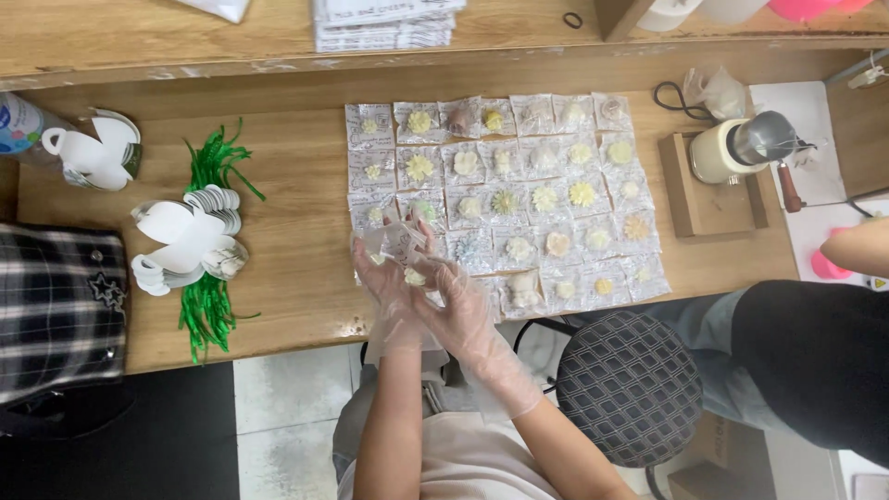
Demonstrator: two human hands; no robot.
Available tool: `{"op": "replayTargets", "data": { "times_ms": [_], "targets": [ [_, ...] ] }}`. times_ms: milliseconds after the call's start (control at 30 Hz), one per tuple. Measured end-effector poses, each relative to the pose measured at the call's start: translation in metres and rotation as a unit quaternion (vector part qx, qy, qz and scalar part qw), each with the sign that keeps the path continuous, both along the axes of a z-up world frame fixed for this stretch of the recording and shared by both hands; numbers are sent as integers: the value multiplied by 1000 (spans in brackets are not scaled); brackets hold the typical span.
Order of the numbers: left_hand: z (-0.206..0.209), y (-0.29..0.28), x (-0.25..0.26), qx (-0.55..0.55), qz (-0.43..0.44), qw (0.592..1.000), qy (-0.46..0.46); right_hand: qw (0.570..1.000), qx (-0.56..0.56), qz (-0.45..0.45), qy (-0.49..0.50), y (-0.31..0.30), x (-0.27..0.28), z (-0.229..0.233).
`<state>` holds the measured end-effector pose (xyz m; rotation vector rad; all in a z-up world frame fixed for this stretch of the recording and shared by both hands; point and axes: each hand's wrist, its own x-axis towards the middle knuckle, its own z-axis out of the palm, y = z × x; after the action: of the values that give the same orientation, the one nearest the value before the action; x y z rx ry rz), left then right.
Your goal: The person sits at a workshop table and packages small flower-shaped wax melts one at a time, placing each melt into a small clear plastic bag with a printed paper label and folding the bag closed, arranging the finished bags in a grid on the table.
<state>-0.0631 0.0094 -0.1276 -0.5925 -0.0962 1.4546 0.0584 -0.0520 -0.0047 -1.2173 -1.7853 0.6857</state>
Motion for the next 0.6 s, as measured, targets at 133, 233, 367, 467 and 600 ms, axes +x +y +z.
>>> {"op": "replayTargets", "data": {
  "times_ms": [133,233,367,467,600],
  "targets": [
    [-1,-4,-30,71,-22,997,25,999,24,-36,-11,-7,-41,4],
    [33,-13,-47,25,-17,1000,-9,993,61,-56,-78,-18,-70,0],
    [43,-19,-77,33,-55,997,-36,989,88,-65,-95,-32,-105,-5],
    [41,-21,-92,66,-88,994,-26,981,122,-122,-93,-43,-129,-6],
    [47,-30,-103,75,-117,990,-2,973,114,-191,-64,-60,-147,3]
  ]
}}
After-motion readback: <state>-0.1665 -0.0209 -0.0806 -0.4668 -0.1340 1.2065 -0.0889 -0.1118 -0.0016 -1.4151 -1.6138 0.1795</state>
